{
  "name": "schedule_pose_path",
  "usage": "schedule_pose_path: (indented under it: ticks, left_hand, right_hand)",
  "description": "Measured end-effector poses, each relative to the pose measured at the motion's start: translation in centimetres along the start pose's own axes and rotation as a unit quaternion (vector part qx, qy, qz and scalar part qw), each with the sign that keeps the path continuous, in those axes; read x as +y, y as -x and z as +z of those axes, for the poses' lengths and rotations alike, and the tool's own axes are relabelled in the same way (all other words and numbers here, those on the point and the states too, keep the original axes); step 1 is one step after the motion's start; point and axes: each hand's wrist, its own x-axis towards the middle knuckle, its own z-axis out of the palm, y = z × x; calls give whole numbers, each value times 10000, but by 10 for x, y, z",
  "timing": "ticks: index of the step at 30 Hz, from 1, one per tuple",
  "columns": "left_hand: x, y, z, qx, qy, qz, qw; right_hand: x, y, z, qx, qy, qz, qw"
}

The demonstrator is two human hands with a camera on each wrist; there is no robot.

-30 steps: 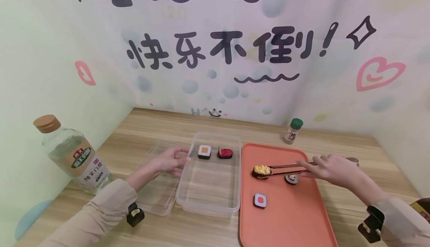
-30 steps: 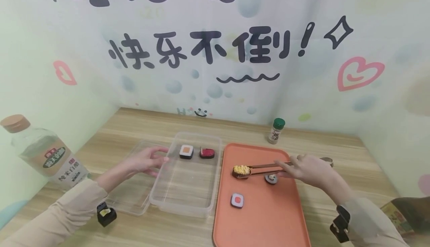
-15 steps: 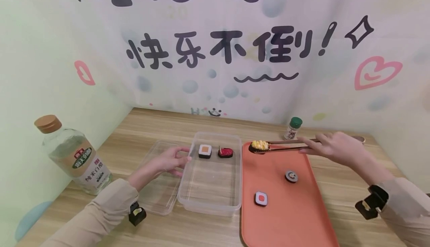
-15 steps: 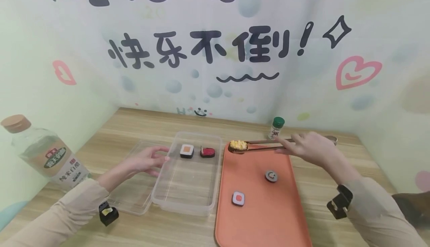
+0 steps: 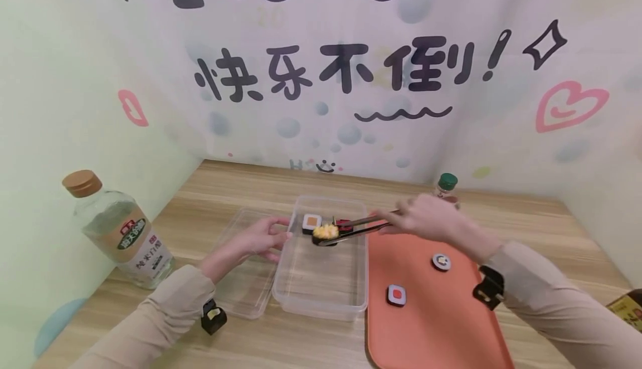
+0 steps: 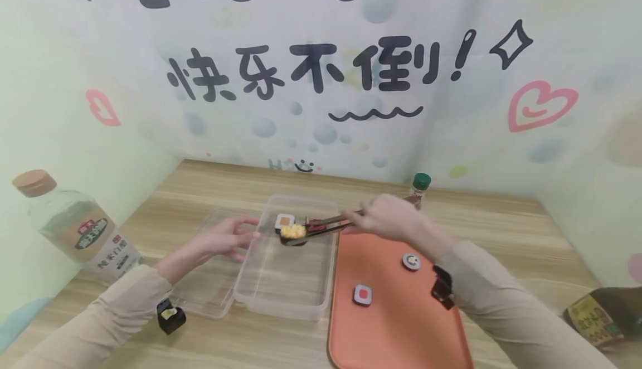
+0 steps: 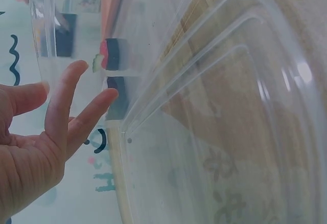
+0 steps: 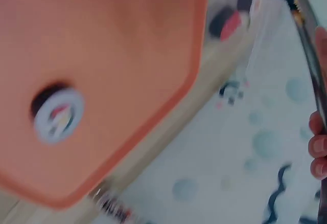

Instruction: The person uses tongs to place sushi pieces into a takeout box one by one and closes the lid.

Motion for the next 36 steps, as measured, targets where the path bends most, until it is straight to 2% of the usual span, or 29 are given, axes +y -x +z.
schedule_pose_path:
  ticks: [7, 11, 13, 15, 19, 26, 29, 36]
  left_hand:
    - [-2, -1, 0, 24, 67, 2, 10000]
    - [-5, -3, -2, 81, 107, 61, 9999]
    - [-4, -3, -1, 44, 101, 105, 9999]
    - [-3, -3, 0, 30, 87, 118, 9999]
    - [0, -2, 1, -6, 65, 140, 9999]
    - [0, -2, 3, -34, 124, 94, 9999]
    - [-1, -2, 2, -29, 111, 82, 9999]
    - [-1, -2, 0, -33, 54, 16, 10000]
  right_hand:
    - [-25, -35, 24, -693, 387, -175, 9967]
    - [-32, -43, 24, -1373, 525, -313, 9886]
    - [-33, -42, 23, -1485, 608, -348, 9864]
    - [-33, -40, 24, -1228, 668, -273, 9898]
    - [-29, -30, 24, -237, 640, 68, 9976]
    - [-7, 9, -1, 817, 321, 542, 9947]
    - [2, 32, -16, 1027, 262, 586, 9926]
    - [10, 100, -41, 1020, 399, 646, 9919]
